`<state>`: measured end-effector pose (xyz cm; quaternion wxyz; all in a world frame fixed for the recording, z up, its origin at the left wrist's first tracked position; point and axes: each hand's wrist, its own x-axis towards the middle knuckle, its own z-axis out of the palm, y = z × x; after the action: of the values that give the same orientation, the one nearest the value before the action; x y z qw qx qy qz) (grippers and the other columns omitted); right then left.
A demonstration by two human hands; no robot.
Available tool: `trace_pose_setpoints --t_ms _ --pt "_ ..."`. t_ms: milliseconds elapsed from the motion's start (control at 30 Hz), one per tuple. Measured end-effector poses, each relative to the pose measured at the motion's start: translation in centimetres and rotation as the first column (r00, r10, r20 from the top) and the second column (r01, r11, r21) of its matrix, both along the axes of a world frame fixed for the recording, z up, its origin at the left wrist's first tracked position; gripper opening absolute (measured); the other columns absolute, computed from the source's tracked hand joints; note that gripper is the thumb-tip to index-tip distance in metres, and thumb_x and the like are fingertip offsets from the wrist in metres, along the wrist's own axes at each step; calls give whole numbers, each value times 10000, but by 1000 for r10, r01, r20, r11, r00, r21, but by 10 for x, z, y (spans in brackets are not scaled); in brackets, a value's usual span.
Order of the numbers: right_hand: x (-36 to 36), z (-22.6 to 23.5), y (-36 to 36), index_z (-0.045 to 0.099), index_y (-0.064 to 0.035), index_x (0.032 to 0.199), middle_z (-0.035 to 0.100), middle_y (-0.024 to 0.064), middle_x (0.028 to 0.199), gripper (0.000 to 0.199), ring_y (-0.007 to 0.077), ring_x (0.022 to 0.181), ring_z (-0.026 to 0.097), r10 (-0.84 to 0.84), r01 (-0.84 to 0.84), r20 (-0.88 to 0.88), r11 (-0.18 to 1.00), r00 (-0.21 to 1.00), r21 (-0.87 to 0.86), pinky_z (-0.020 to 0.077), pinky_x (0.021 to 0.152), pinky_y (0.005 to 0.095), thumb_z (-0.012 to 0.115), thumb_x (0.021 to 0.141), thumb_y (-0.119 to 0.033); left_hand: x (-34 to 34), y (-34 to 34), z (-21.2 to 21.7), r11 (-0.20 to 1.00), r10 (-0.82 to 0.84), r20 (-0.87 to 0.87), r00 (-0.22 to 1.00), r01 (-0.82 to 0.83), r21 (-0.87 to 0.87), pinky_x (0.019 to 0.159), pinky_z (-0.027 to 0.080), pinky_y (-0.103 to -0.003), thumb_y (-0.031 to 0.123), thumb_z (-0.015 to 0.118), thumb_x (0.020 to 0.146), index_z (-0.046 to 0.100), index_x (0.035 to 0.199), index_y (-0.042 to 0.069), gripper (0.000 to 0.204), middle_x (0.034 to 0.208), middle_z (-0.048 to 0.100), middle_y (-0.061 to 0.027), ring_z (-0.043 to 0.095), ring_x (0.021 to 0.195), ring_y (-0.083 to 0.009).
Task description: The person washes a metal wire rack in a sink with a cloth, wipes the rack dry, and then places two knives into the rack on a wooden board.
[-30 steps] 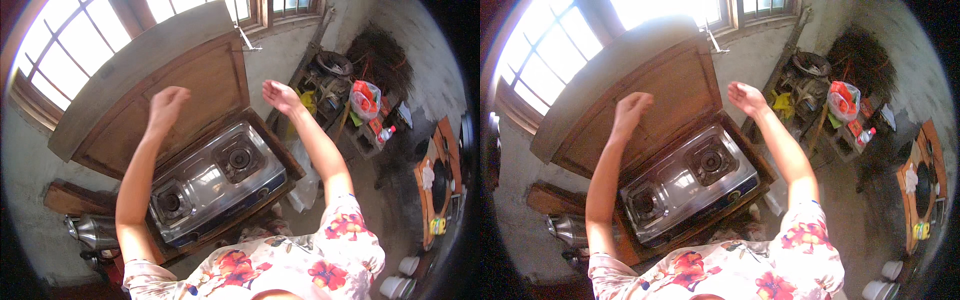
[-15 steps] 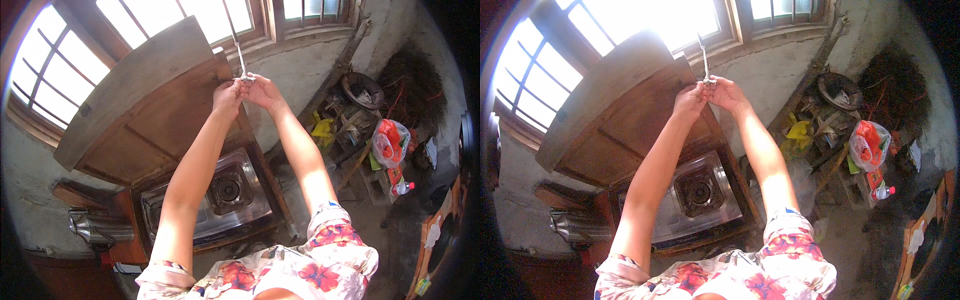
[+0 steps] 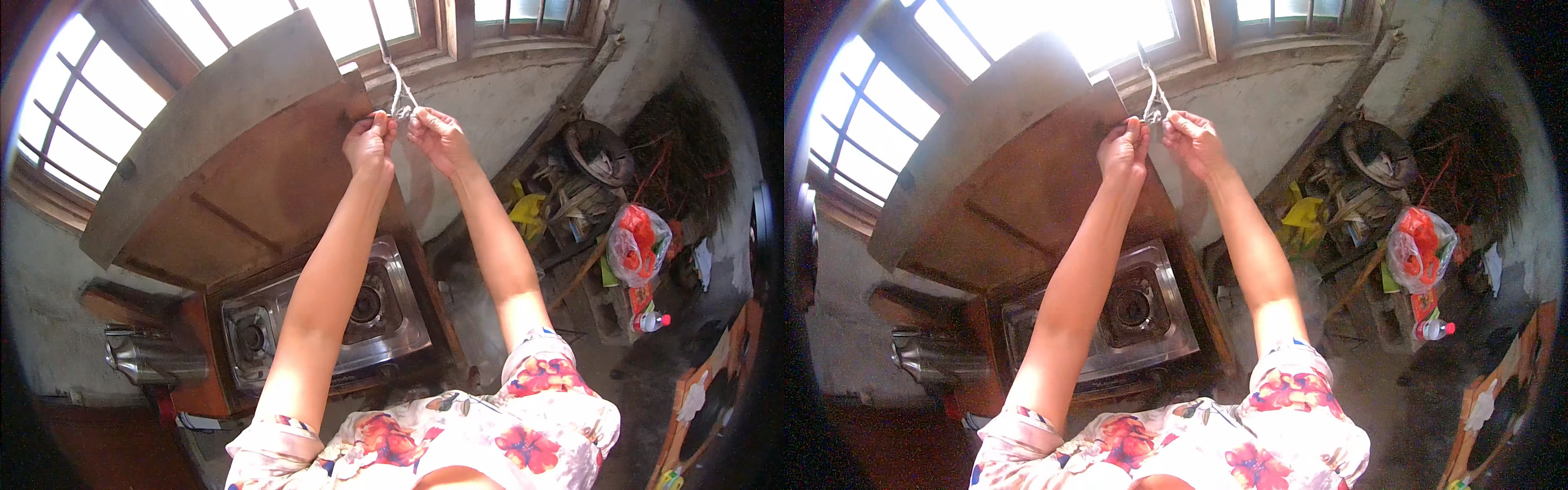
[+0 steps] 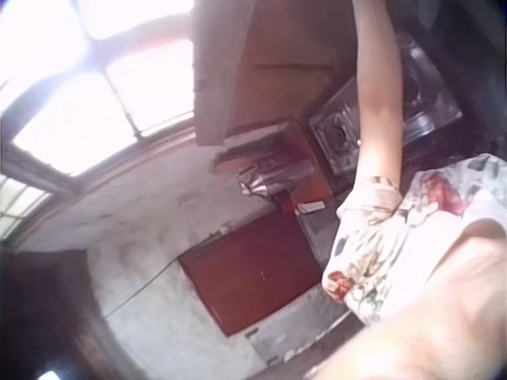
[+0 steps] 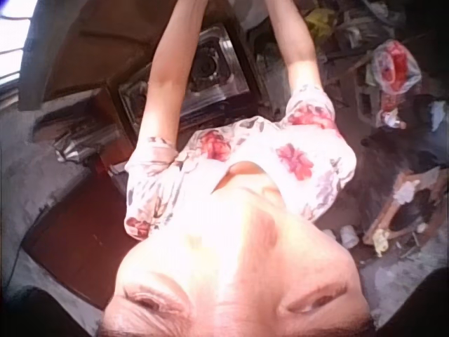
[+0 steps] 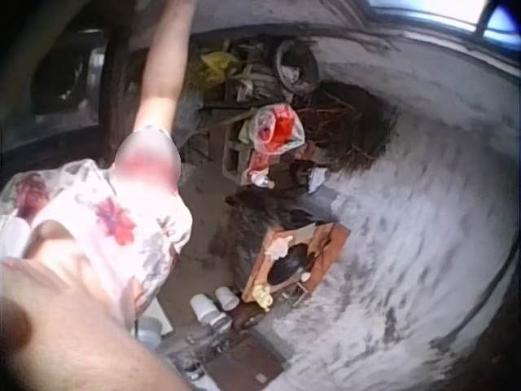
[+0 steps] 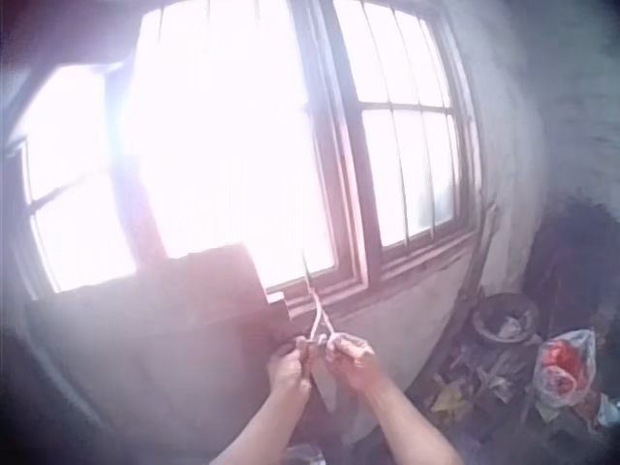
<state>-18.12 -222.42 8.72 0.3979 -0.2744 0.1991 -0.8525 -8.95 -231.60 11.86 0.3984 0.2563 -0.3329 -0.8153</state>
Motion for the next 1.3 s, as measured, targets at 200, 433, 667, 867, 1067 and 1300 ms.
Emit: trace_pose_setpoints --t_ms 200,433,667,867,1067,1300 --pt "23 33 9 668 -18 872 539 -51 645 98 45 536 439 -322 455 -381 824 867 339 354 513 201 648 836 -107 -4 6 2 998 60 77 995 -59 -10 518 490 -221 51 686 825 602 819 25 88 722 639 -67 610 606 -130" --pt "1 17 9 559 -85 682 373 -60 535 128 66 453 325 23 -30 22 902 1000 432 269 406 240 622 793 -73 -1 1 -11 998 -10 46 999 13 -66 576 520 -233 56 691 820 597 825 39 96 747 628 -58 606 630 -146" --pt "23 12 1 493 -77 706 364 -14 598 155 132 576 361 237 -274 382 961 893 44 334 571 289 509 860 -76 -1 3 -2 999 47 85 995 -45 -18 515 473 -240 49 692 817 607 788 39 91 706 622 -47 594 599 -137" --pt "44 -8 -20 483 -97 735 364 -22 608 211 120 562 360 -65 68 376 998 924 7 316 530 265 614 889 -158 -10 5 -4 993 115 93 989 -115 -5 508 476 -246 35 691 814 608 802 30 83 707 622 -48 596 590 -150" --pt "40 -2 -5 556 -64 748 382 -58 563 126 62 476 324 -126 79 316 985 940 155 246 430 208 652 828 -84 -13 9 2 989 143 146 979 -146 10 503 475 -247 29 704 801 590 815 25 114 731 630 -59 598 590 -149" --pt "34 74 1 622 15 782 375 -76 534 14 36 405 266 -451 436 -131 684 883 585 164 368 213 633 789 8 -4 3 0 999 33 125 992 -34 8 532 480 -241 34 696 809 587 833 20 113 739 623 -62 593 620 -146"
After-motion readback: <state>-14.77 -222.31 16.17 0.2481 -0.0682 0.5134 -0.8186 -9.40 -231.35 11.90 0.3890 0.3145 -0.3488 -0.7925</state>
